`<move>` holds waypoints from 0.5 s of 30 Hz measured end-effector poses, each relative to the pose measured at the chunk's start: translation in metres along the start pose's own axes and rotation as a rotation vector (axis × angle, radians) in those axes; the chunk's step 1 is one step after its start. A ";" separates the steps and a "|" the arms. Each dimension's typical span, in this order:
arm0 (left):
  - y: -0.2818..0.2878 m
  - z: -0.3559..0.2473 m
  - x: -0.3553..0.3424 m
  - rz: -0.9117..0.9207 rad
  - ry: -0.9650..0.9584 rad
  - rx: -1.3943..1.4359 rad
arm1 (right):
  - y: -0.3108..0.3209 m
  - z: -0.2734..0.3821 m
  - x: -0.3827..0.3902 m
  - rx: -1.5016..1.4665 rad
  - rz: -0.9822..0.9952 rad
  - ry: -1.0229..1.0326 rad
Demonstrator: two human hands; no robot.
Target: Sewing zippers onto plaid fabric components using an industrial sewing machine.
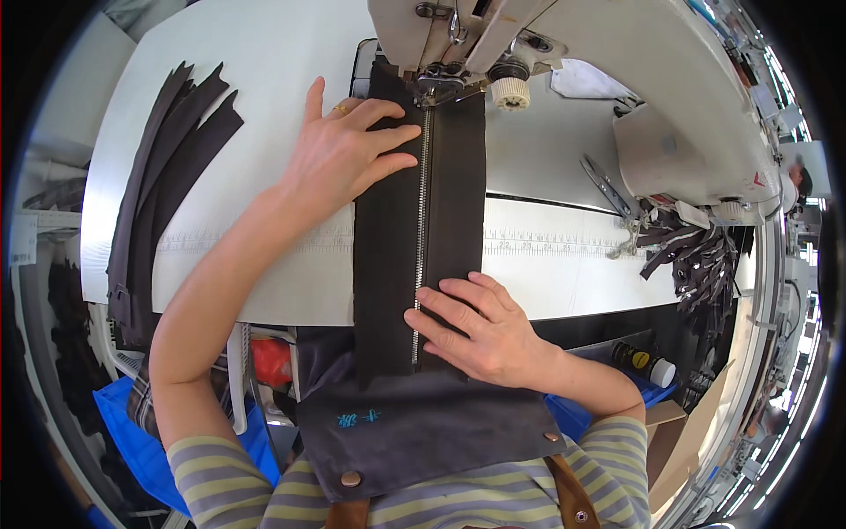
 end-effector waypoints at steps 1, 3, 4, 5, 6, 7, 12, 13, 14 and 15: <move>0.002 0.000 -0.001 0.019 0.014 -0.003 | 0.000 -0.001 0.000 0.001 0.001 -0.007; 0.004 -0.001 -0.002 0.045 0.007 0.056 | 0.000 -0.002 0.000 -0.025 -0.022 0.016; 0.004 -0.002 -0.002 0.060 0.006 0.056 | 0.000 -0.002 0.000 -0.025 -0.023 0.020; 0.005 -0.002 -0.003 0.054 -0.003 0.060 | 0.000 -0.002 0.000 -0.025 -0.018 0.015; 0.005 -0.003 -0.003 0.048 -0.012 0.065 | 0.000 -0.002 0.000 -0.029 -0.017 0.008; 0.006 -0.003 -0.003 0.050 -0.013 0.067 | 0.000 -0.002 0.000 -0.033 -0.020 0.013; 0.005 -0.001 -0.004 0.072 0.004 0.084 | 0.001 -0.006 -0.003 -0.045 -0.037 -0.008; 0.004 -0.001 -0.005 0.075 0.001 0.087 | 0.002 -0.008 -0.004 -0.042 -0.038 -0.007; 0.003 0.000 -0.005 0.078 0.012 0.084 | 0.003 -0.010 -0.004 -0.045 -0.045 -0.021; 0.002 0.001 -0.006 0.080 0.024 0.080 | 0.004 -0.011 -0.005 -0.045 -0.036 -0.011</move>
Point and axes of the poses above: each hand's wrist, its own x-axis away from the middle knuckle, its own y-axis out of the back of the hand, z = x × y, the point moved 2 cm from there along -x, towards the middle knuckle, and after that the axes turned 9 degrees about -x, right-handed, at the moved point
